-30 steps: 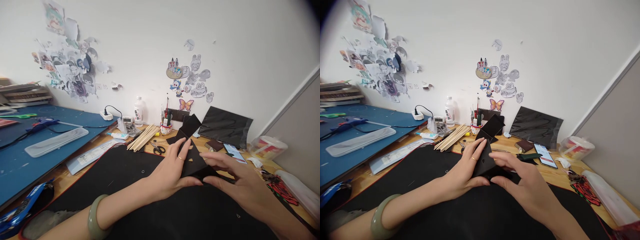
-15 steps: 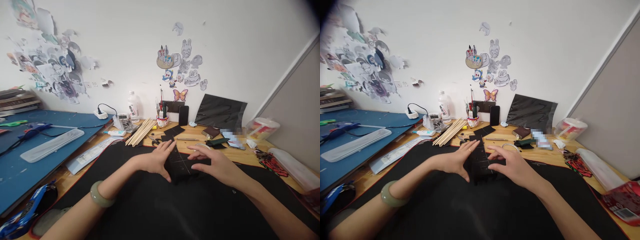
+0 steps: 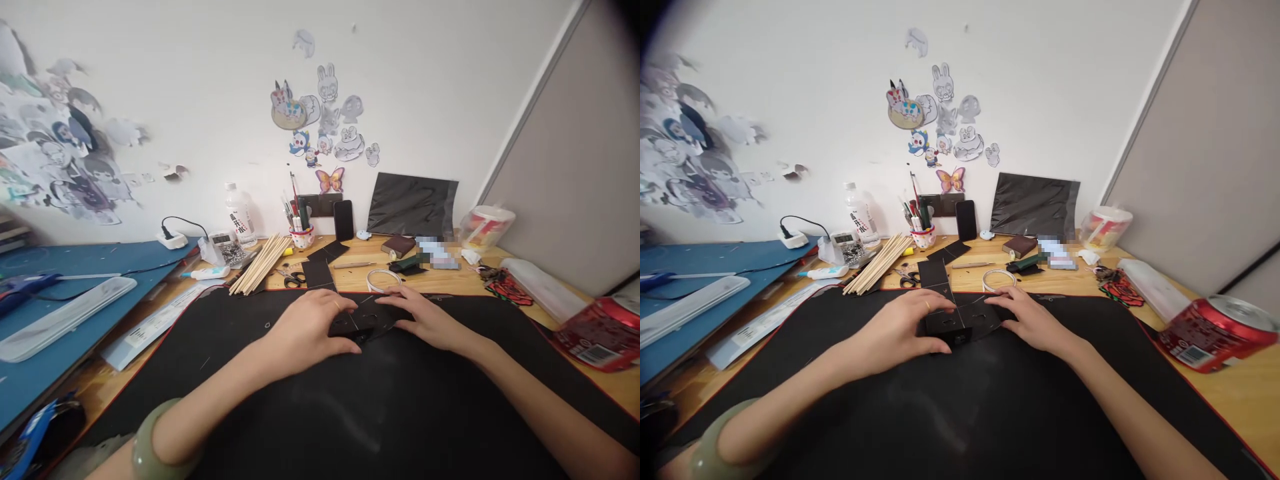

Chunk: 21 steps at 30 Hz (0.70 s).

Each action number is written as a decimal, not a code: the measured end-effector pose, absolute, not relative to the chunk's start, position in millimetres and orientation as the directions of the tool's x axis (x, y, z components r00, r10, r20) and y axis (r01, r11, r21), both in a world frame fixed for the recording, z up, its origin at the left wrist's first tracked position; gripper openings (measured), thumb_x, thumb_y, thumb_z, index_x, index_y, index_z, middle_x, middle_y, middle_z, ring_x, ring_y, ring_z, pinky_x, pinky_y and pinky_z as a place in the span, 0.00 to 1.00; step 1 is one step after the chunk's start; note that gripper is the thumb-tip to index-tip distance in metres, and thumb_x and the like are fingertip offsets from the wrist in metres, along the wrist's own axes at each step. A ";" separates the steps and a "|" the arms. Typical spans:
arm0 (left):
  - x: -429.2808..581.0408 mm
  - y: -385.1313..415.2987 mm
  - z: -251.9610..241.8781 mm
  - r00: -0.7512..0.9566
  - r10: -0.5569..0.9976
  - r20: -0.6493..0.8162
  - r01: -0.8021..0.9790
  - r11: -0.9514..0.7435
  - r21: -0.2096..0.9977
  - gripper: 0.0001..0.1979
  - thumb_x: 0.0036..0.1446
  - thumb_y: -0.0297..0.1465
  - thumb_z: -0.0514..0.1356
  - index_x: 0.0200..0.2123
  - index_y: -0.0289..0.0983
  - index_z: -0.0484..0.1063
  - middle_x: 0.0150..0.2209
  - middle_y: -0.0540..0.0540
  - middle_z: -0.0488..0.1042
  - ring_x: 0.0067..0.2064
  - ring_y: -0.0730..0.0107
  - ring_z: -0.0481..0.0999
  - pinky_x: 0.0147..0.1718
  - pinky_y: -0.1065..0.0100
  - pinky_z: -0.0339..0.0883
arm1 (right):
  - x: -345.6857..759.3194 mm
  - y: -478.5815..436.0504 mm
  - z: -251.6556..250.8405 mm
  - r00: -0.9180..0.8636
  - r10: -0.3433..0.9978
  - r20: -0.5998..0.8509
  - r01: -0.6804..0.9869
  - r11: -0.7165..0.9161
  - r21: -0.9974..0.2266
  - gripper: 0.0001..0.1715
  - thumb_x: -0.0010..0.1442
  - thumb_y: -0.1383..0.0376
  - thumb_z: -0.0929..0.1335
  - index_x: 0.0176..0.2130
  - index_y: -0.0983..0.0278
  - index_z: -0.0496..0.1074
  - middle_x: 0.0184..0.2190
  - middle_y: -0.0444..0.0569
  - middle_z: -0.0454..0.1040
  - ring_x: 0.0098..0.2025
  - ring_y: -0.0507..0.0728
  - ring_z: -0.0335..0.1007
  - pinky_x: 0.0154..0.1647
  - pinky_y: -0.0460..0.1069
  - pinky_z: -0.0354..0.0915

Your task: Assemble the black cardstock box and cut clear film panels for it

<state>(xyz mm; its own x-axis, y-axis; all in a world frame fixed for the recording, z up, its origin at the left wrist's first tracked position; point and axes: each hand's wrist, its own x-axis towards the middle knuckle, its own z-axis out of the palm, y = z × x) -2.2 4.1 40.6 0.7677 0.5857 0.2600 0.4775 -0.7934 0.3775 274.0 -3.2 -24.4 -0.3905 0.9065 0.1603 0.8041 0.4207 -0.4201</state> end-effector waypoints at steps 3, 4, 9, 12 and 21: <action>7.2 4.4 36.4 0.817 0.547 0.180 0.488 -0.824 0.290 0.18 0.50 0.29 0.61 0.47 0.38 0.67 0.43 0.45 0.73 0.48 0.61 0.69 0.49 0.59 0.58 | 263.6 -7.2 -23.0 -0.414 0.888 0.200 0.782 0.460 -0.421 0.12 0.54 0.64 0.66 0.41 0.56 0.73 0.53 0.50 0.61 0.57 0.60 0.54 0.56 0.57 0.53; 5.9 6.2 36.0 0.823 0.546 0.155 0.490 -0.822 0.291 0.16 0.51 0.26 0.59 0.45 0.39 0.68 0.42 0.47 0.74 0.46 0.63 0.70 0.50 0.59 0.57 | 259.4 -9.9 -18.9 -0.425 0.879 0.216 0.769 0.476 -0.426 0.08 0.55 0.63 0.66 0.36 0.58 0.74 0.52 0.50 0.63 0.56 0.60 0.55 0.56 0.57 0.53; -17.7 11.6 37.3 0.814 0.571 0.108 0.501 -0.784 0.367 0.10 0.50 0.22 0.57 0.35 0.40 0.72 0.37 0.51 0.75 0.42 0.67 0.72 0.57 0.55 0.44 | 230.9 -27.5 13.8 -0.517 0.819 0.247 0.648 0.564 -0.512 0.05 0.55 0.62 0.67 0.29 0.61 0.72 0.41 0.47 0.72 0.48 0.56 0.64 0.52 0.52 0.56; -27.7 9.8 35.3 0.803 0.586 0.110 0.495 -0.758 0.424 0.04 0.52 0.28 0.59 0.33 0.40 0.72 0.35 0.51 0.75 0.41 0.69 0.71 0.56 0.57 0.45 | 211.9 -29.7 24.5 -0.543 0.814 0.207 0.639 0.560 -0.528 0.06 0.57 0.62 0.66 0.34 0.60 0.73 0.34 0.44 0.74 0.38 0.54 0.68 0.42 0.49 0.60; -14.9 16.3 20.7 0.741 0.626 0.242 0.446 -0.729 0.519 0.06 0.50 0.28 0.62 0.34 0.36 0.73 0.33 0.49 0.75 0.36 0.72 0.72 0.38 0.72 0.63 | 191.2 -15.2 12.8 -0.535 0.821 0.200 0.676 0.557 -0.482 0.08 0.56 0.61 0.66 0.36 0.59 0.73 0.34 0.42 0.76 0.35 0.54 0.70 0.37 0.47 0.60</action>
<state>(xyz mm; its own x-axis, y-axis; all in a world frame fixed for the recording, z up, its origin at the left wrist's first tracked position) -14.9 16.3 20.7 0.7409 0.6265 0.2420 0.4464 -0.7286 0.5194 191.2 -15.2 12.8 -0.5347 0.8211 0.1997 0.6761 0.5575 -0.4818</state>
